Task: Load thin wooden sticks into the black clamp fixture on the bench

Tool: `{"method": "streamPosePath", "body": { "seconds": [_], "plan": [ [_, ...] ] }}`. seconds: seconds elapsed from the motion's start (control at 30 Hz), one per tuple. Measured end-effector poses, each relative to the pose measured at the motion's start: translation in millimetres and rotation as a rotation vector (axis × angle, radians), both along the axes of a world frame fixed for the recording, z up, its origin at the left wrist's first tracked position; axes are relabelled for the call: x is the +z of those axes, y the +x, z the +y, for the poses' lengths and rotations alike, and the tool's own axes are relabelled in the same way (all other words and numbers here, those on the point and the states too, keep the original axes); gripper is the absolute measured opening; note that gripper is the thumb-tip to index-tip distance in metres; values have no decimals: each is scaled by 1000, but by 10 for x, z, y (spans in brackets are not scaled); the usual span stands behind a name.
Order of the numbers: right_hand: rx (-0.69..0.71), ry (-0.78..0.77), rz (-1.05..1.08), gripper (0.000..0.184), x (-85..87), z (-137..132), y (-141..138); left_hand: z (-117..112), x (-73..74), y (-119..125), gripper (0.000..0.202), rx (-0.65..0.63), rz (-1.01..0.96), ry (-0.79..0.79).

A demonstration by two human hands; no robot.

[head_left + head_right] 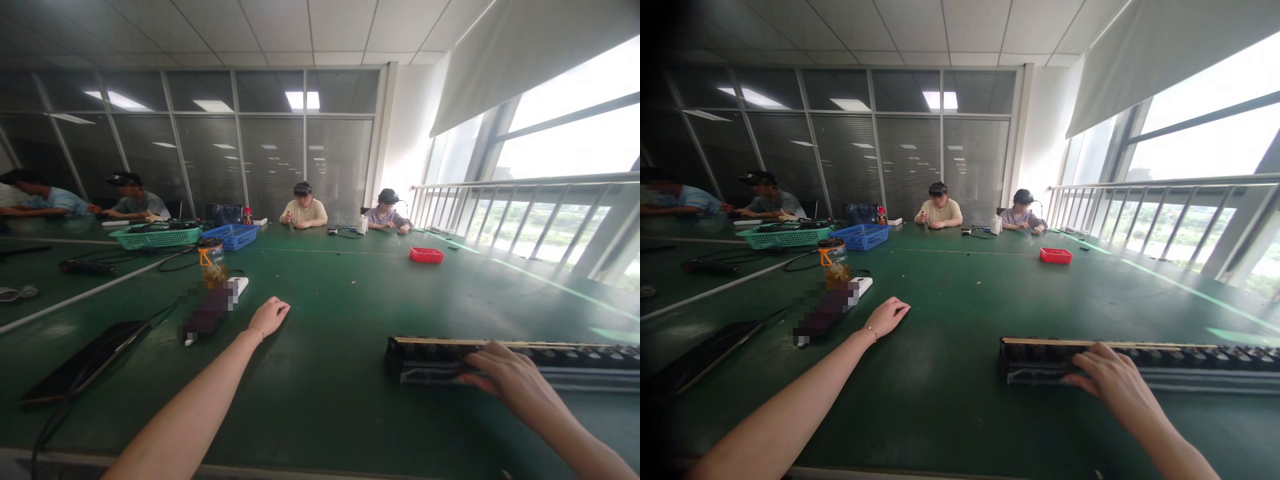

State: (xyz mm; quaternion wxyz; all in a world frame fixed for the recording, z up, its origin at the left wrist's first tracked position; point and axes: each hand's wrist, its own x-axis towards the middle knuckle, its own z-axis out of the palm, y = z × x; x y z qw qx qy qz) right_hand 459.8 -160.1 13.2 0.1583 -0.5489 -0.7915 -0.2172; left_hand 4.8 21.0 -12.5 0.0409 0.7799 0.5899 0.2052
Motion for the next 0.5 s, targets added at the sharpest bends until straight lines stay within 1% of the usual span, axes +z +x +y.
{"method": "streamPosePath", "body": {
  "seconds": [0.07, 0.2, 0.33, 0.43, 0.5],
  "plan": [
    [19, 24, 26, 34, -25, 53, -248, -11, 5, 18, 36, -4, -2, 3],
    [82, -29, 104, 28, -67, 166, -772, -26, 13, 43, 36, -4, -9, -1],
    [132, -66, 161, 20, -103, 270, -1342, -12, -1, 9, 36, -6, -11, 2],
    [184, -41, 155, 17, -134, 351, -1741, 3, -18, -33, 37, -15, -12, 13],
    [213, 5, 115, 17, -146, 395, -1935, 13, -22, -45, 37, -21, -15, 13]
  ]
}}
